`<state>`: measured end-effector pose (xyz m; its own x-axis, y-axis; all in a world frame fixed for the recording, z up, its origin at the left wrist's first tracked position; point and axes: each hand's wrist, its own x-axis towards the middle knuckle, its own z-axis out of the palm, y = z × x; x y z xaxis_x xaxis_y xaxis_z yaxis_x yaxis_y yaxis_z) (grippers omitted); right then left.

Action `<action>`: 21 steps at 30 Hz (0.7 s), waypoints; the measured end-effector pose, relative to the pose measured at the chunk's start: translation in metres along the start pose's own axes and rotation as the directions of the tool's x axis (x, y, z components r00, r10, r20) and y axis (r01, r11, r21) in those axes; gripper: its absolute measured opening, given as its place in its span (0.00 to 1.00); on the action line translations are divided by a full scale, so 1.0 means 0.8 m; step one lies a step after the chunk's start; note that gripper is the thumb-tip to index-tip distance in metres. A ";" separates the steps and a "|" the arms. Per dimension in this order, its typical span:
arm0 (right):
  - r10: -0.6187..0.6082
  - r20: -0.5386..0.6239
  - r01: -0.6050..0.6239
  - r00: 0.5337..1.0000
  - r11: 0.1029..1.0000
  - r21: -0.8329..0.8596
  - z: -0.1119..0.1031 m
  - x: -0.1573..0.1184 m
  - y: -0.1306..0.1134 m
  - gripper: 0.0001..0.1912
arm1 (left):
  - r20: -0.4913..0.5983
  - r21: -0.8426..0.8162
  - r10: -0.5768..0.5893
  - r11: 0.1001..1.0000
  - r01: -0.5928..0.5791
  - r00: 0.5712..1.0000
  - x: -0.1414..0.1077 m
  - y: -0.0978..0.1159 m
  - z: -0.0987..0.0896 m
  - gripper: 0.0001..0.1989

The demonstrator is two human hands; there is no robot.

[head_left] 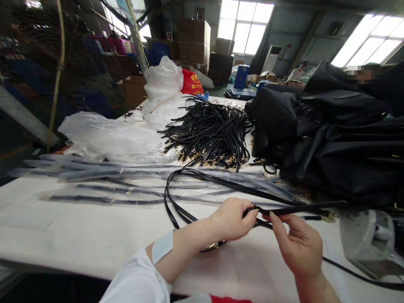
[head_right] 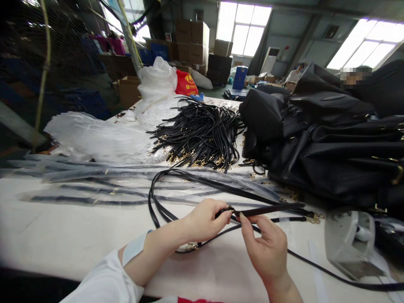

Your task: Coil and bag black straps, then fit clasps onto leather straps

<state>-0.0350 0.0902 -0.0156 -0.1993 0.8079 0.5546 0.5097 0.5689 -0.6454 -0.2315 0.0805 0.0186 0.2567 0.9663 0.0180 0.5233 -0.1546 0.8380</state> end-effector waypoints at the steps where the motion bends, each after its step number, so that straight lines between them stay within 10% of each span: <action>1: -0.021 0.006 0.021 1.000 1.000 -0.017 -0.001 0.001 -0.002 0.03 | -0.004 0.010 -0.006 1.000 0.006 1.000 0.000 0.000 0.001 0.14; 14: -0.021 0.055 0.023 0.998 0.999 -0.028 -0.004 0.006 -0.004 0.07 | 0.016 0.104 -0.018 0.994 0.017 1.000 0.001 -0.001 0.010 0.16; 21: 0.176 -0.122 -0.162 0.977 0.980 0.116 -0.005 -0.001 0.018 0.10 | -0.071 0.090 -0.036 0.995 0.042 0.997 0.000 -0.005 -0.007 0.17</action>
<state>-0.0242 0.0966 -0.0232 -0.0032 0.8703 0.4925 0.4346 0.4448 -0.7831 -0.2387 0.0823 0.0182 0.1795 0.9834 0.0267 0.6047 -0.1317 0.7855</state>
